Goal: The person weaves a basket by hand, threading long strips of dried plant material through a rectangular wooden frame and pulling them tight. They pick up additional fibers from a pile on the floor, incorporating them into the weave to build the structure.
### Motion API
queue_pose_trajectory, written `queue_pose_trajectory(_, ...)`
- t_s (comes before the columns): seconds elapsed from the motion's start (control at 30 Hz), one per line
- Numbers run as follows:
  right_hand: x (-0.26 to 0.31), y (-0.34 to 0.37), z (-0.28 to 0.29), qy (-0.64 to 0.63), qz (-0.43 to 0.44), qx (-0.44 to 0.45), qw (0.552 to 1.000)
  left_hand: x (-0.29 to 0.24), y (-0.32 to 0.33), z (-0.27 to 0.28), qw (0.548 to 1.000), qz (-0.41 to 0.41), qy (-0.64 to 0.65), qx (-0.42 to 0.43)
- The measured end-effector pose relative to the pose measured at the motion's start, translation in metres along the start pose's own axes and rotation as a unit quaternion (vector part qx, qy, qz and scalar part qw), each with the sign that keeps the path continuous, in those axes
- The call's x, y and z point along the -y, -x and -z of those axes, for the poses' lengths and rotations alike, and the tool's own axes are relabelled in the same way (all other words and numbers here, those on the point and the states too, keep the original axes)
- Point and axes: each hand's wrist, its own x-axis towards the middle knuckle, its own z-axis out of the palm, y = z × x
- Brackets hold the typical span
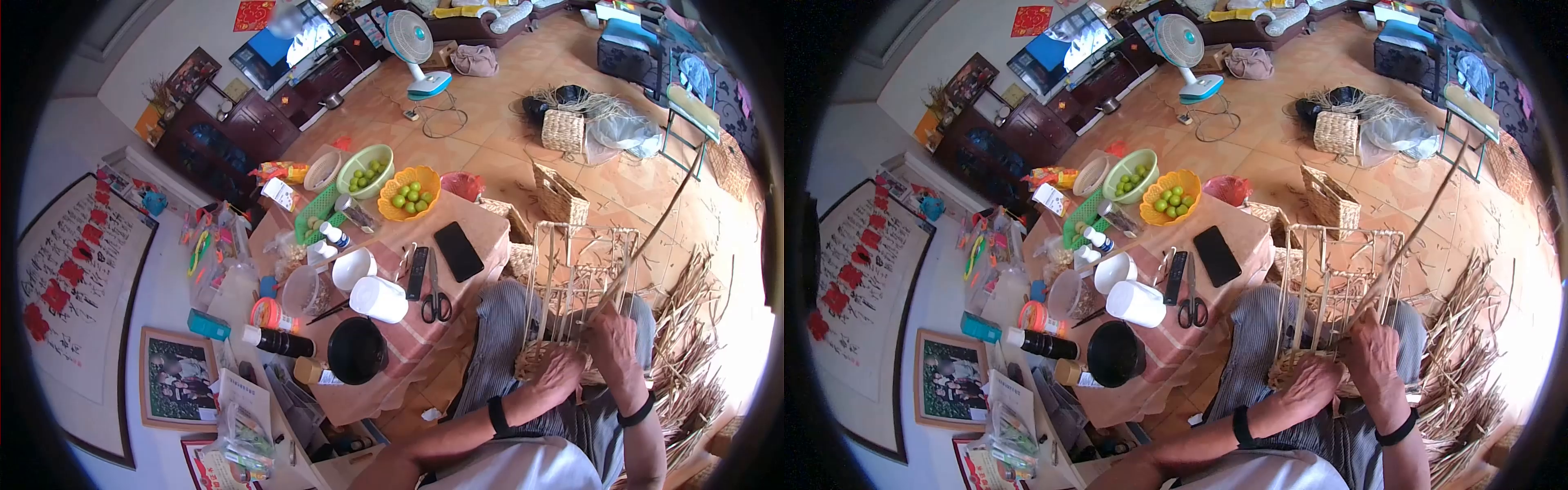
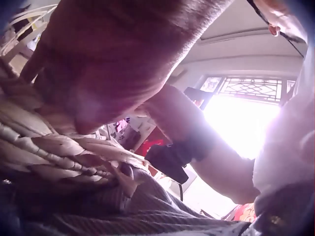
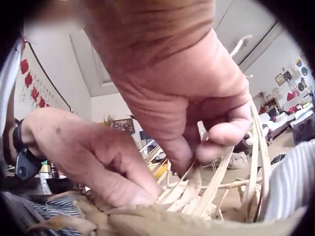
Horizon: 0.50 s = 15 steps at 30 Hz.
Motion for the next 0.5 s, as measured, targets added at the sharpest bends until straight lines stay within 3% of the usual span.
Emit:
queue_pose_trajectory(0.03, -0.011, 0.003, -0.009, 0.016, 0.001, 0.000, 1.000, -0.002, 0.000, 0.006, 0.998, 0.022, -0.007, 0.055)
queue_pose_trajectory(0.13, -0.018, 0.008, -0.006, 0.001, -0.003, 0.038, 0.999, -0.028, 0.005, 0.059, 1.000, 0.003, 0.016, 0.008)
queue_pose_trajectory(0.17, -0.016, 0.010, -0.002, -0.015, -0.005, 0.057, 0.998, -0.024, 0.006, 0.054, 1.000, -0.002, 0.005, 0.020)
queue_pose_trajectory(0.27, 0.002, 0.016, 0.010, -0.105, 0.010, -0.019, 0.994, -0.015, 0.009, 0.036, 0.999, -0.018, -0.032, 0.034)
queue_pose_trajectory(0.37, 0.004, 0.030, 0.014, -0.253, -0.045, -0.032, 0.966, -0.012, 0.008, 0.034, 0.995, -0.032, -0.082, 0.041)
queue_pose_trajectory(0.43, 0.000, 0.042, 0.011, -0.315, -0.134, -0.034, 0.939, -0.010, 0.008, 0.031, 0.991, -0.030, -0.104, 0.077)
queue_pose_trajectory(0.47, -0.001, 0.047, 0.011, -0.344, -0.178, -0.034, 0.921, -0.009, 0.010, 0.029, 0.992, -0.040, -0.106, 0.056)
queue_pose_trajectory(0.5, 0.002, 0.049, 0.013, -0.443, -0.242, -0.040, 0.862, -0.007, 0.013, 0.027, 0.992, -0.051, -0.108, 0.035)
